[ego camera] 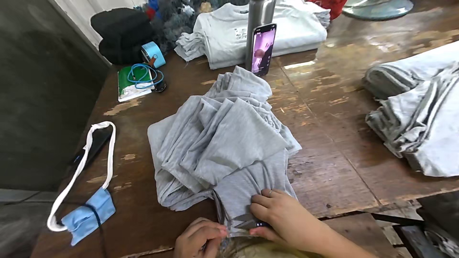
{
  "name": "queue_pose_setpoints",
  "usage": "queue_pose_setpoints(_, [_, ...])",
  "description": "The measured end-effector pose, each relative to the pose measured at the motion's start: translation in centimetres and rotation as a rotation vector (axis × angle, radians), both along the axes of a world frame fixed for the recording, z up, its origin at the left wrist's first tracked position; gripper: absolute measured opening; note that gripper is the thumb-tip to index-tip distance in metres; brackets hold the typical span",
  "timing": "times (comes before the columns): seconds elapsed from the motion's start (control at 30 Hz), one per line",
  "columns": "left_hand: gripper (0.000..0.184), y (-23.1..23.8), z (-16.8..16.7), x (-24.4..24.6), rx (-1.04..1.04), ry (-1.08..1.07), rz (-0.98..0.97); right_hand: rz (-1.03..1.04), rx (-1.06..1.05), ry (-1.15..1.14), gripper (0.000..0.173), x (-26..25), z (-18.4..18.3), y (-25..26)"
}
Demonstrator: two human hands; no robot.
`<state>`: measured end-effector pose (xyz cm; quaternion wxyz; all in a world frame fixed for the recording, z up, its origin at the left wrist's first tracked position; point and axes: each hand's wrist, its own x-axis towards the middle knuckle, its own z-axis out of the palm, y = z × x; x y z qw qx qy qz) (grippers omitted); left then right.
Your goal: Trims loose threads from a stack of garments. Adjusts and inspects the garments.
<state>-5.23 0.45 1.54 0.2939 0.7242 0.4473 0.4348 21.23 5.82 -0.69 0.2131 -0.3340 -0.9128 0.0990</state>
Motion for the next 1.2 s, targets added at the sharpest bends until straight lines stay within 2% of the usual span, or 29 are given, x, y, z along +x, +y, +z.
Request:
queue_pose_setpoints(0.3, [0.004,0.4,-0.5,0.5,0.107,0.025,-0.015,-0.030,0.007,-0.021,0.046,-0.7,-0.1,-0.3])
queue_pose_setpoints(0.47, [0.005,0.5,-0.4,0.5,0.116,0.019,-0.019,-0.040,0.018,-0.024,0.051,-0.9,-0.1,-0.4])
queue_pose_setpoints(0.6, [0.004,0.7,-0.3,0.4,0.103,-0.062,-0.123,-0.034,-0.005,-0.004,0.049,-0.7,-0.2,-0.2])
queue_pose_setpoints(0.7, [0.032,0.6,0.2,-0.2,-0.021,-0.249,-0.338,-0.019,-0.074,0.078,0.053,0.1,0.0,-0.1])
queue_pose_setpoints(0.73, [0.035,0.6,0.3,-0.2,-0.040,-0.262,-0.343,-0.007,-0.100,0.112,0.054,0.4,0.0,0.0])
queue_pose_setpoints(0.87, [0.020,1.0,0.0,1.4,0.023,-0.019,0.018,0.037,-0.162,0.169,0.056,1.2,0.1,0.1])
queue_pose_setpoints(0.93, [0.026,1.1,-0.1,2.3,0.030,0.100,0.132,0.036,-0.146,0.162,0.056,1.1,-0.1,0.1])
queue_pose_setpoints(1.07, [0.032,0.8,0.4,2.9,-0.031,0.196,0.174,-0.007,-0.045,0.088,0.057,0.4,-0.2,-0.1])
queue_pose_setpoints(1.2, [0.023,0.3,0.3,2.7,-0.071,0.082,0.134,-0.035,0.065,0.006,0.060,-0.3,-0.1,-0.1])
